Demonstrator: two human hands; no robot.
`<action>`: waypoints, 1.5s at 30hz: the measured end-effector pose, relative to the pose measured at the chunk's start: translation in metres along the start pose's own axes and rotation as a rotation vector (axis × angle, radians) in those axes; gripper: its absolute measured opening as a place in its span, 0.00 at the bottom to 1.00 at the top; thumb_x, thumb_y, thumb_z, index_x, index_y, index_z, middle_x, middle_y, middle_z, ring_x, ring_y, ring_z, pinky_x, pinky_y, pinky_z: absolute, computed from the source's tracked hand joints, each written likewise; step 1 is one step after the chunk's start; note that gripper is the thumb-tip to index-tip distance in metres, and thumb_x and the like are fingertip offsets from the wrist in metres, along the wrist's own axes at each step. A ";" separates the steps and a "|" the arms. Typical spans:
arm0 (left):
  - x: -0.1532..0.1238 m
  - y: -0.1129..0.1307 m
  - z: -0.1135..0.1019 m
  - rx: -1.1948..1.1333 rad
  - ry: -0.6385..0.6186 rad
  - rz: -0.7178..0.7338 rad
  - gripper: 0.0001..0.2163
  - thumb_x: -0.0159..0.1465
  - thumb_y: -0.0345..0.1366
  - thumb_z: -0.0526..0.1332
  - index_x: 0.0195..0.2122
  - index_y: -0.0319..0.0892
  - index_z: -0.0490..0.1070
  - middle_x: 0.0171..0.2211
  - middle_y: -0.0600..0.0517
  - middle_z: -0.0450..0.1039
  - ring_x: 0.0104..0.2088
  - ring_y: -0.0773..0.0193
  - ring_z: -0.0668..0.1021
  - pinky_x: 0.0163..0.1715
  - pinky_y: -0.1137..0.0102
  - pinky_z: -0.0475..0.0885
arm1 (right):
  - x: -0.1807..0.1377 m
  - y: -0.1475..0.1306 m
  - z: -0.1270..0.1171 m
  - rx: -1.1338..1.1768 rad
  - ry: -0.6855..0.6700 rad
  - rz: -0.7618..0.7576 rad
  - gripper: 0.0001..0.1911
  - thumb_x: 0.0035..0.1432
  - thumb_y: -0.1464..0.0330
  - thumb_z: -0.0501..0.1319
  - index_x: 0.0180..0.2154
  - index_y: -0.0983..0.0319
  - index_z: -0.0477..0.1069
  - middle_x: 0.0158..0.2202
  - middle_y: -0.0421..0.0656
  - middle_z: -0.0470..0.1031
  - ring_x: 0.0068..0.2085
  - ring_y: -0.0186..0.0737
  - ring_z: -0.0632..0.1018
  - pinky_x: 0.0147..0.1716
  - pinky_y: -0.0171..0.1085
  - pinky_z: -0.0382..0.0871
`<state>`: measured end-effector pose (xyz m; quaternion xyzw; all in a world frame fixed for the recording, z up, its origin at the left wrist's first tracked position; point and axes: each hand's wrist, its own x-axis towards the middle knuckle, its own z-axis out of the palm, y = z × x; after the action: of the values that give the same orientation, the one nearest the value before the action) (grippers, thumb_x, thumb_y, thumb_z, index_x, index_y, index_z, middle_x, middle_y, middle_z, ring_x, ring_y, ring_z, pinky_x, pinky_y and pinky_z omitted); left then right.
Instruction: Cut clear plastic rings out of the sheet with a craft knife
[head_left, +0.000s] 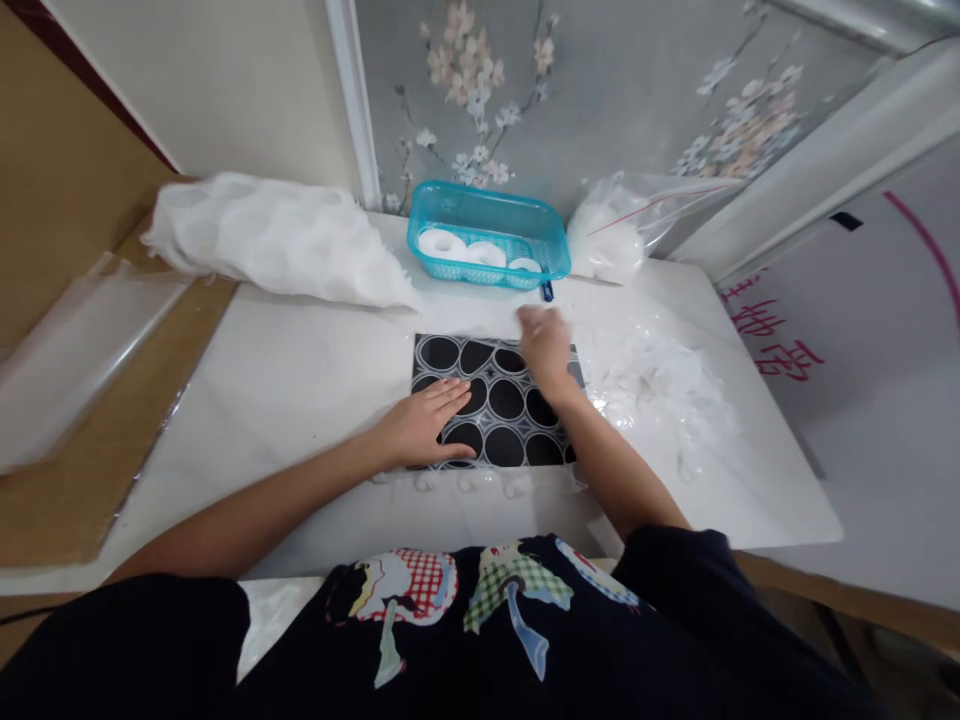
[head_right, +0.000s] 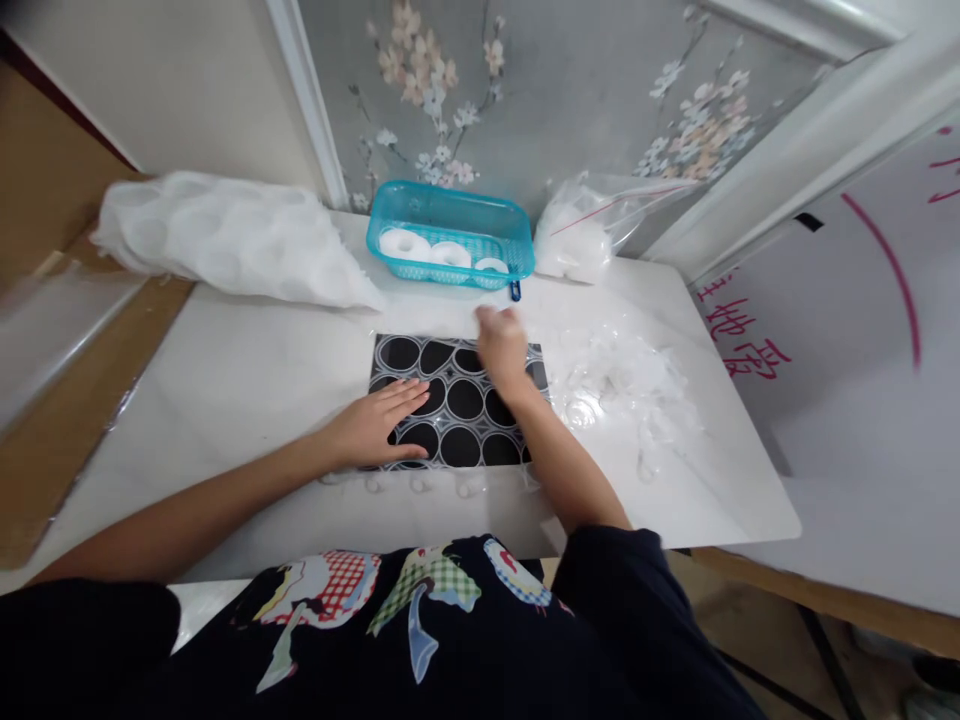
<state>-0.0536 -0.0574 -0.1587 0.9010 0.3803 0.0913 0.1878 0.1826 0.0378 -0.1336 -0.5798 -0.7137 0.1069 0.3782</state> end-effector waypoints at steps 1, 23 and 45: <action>-0.001 -0.001 -0.003 -0.020 -0.005 -0.006 0.40 0.63 0.64 0.56 0.66 0.37 0.62 0.69 0.39 0.57 0.69 0.49 0.61 0.69 0.57 0.54 | 0.011 0.003 -0.008 -0.007 0.072 0.031 0.18 0.67 0.70 0.50 0.39 0.62 0.79 0.38 0.48 0.81 0.39 0.44 0.78 0.43 0.44 0.71; 0.045 0.029 0.010 0.167 0.034 0.142 0.34 0.69 0.57 0.53 0.62 0.30 0.67 0.64 0.33 0.64 0.66 0.46 0.67 0.66 0.56 0.60 | -0.073 0.014 -0.010 0.136 -0.247 0.049 0.10 0.63 0.66 0.60 0.36 0.57 0.81 0.40 0.46 0.85 0.43 0.49 0.80 0.44 0.44 0.74; 0.091 0.041 0.010 0.164 -0.067 0.363 0.32 0.70 0.54 0.56 0.63 0.29 0.64 0.65 0.34 0.63 0.66 0.46 0.66 0.66 0.56 0.60 | -0.073 0.048 -0.040 0.237 -0.147 0.257 0.08 0.59 0.67 0.62 0.33 0.60 0.81 0.38 0.43 0.85 0.39 0.43 0.84 0.42 0.37 0.75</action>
<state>0.0393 -0.0207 -0.1489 0.9696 0.2112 0.0625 0.1068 0.2483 -0.0252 -0.1643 -0.6082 -0.6418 0.2800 0.3738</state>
